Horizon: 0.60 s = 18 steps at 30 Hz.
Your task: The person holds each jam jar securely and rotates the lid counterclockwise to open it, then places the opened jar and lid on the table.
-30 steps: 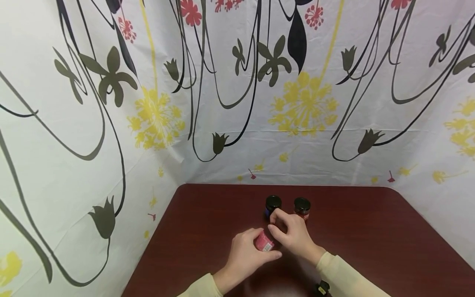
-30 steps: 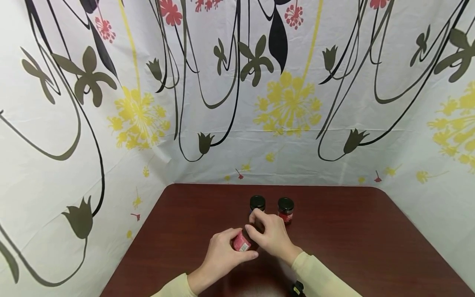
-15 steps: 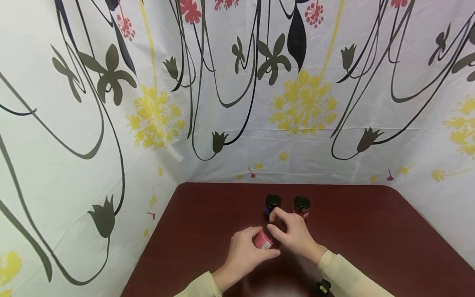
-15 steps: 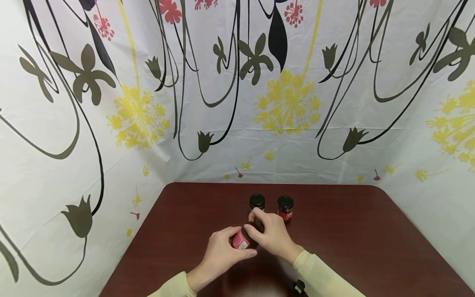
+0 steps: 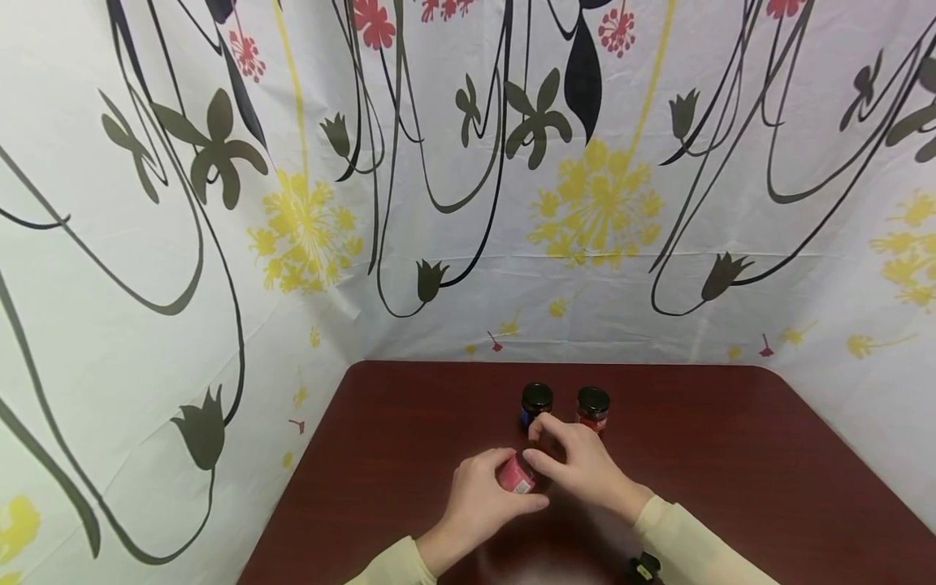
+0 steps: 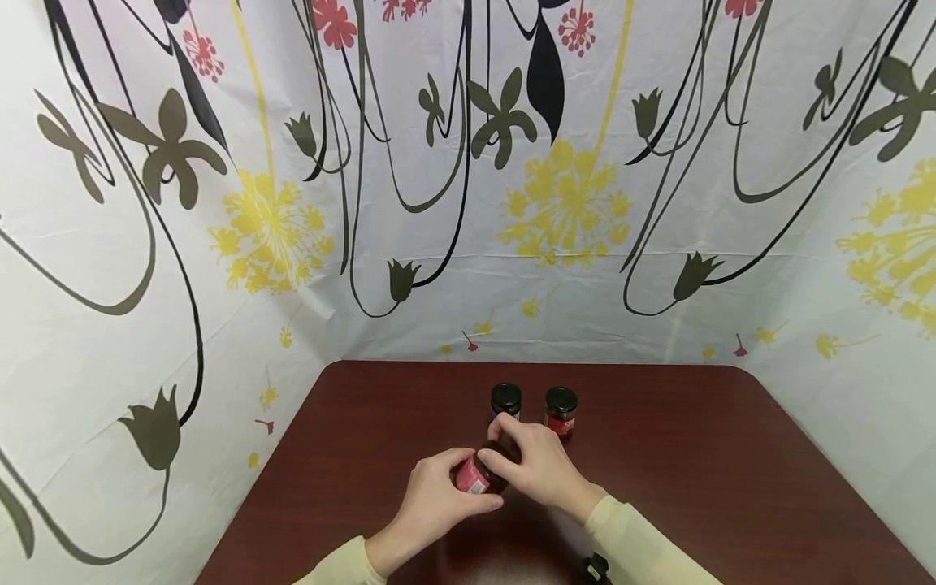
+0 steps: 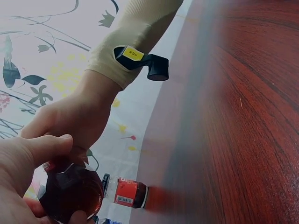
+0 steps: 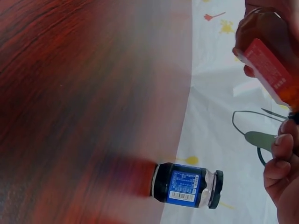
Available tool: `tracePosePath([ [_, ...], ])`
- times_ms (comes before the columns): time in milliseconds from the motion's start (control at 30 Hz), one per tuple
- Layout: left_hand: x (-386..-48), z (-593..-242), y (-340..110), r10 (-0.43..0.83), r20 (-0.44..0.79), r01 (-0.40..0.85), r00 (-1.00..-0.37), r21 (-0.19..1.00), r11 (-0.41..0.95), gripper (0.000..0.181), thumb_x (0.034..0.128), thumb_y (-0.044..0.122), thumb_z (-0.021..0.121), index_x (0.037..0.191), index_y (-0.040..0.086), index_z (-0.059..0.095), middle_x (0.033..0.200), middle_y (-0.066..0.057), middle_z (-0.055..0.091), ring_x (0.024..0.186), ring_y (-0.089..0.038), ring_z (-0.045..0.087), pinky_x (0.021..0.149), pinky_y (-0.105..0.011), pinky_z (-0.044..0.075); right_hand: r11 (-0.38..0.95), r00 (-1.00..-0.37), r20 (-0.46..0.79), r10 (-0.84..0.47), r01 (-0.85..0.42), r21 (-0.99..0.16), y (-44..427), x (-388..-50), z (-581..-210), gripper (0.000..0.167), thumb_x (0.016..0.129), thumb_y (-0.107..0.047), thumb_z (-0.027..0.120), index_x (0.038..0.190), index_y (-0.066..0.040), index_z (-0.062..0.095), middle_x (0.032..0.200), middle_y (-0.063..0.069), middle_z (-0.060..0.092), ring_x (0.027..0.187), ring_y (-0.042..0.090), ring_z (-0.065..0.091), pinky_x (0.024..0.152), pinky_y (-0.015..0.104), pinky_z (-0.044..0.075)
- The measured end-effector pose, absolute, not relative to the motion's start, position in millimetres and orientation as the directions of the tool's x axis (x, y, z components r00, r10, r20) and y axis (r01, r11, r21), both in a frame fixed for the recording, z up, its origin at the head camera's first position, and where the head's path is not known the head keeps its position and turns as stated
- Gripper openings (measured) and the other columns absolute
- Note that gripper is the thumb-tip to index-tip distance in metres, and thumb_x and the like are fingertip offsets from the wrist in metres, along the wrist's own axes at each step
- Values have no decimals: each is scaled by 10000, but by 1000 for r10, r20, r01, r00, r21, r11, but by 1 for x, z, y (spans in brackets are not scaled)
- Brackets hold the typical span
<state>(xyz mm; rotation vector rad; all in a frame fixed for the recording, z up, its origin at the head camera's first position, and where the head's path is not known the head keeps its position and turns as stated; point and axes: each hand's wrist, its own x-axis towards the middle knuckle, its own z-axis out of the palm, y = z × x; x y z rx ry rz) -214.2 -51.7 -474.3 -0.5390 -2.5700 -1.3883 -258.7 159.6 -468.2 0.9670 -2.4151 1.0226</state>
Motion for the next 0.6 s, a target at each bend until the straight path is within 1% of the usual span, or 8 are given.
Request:
tracePosePath([
  [167,-214,-475,-53,227,313,387,-922,773,502,575,644,538,911,1081,216,723,872,178,642,728,-11,572,593,-229,480,519,-730,489,-477,-683,-514,160,-257,-466,155,961,-395,674,1040,-320,562,664,-162,453,569,3,433,509,226,378],
  [267,-214,-476,-53,228,303,379,-925,775,506,589,640,547,909,1089,215,720,885,178,644,740,-10,576,600,-231,485,532,-747,459,-482,-665,-524,161,-256,-464,162,962,-418,669,1043,-335,556,656,-158,448,549,3,422,500,227,374],
  [600,-215,-476,-52,229,290,369,-929,775,513,593,627,580,901,1083,252,713,894,194,641,754,-9,580,617,-231,486,561,-776,394,-492,-629,-538,164,-252,-455,187,957,-457,667,1051,-342,553,696,-145,524,556,22,464,521,245,412],
])
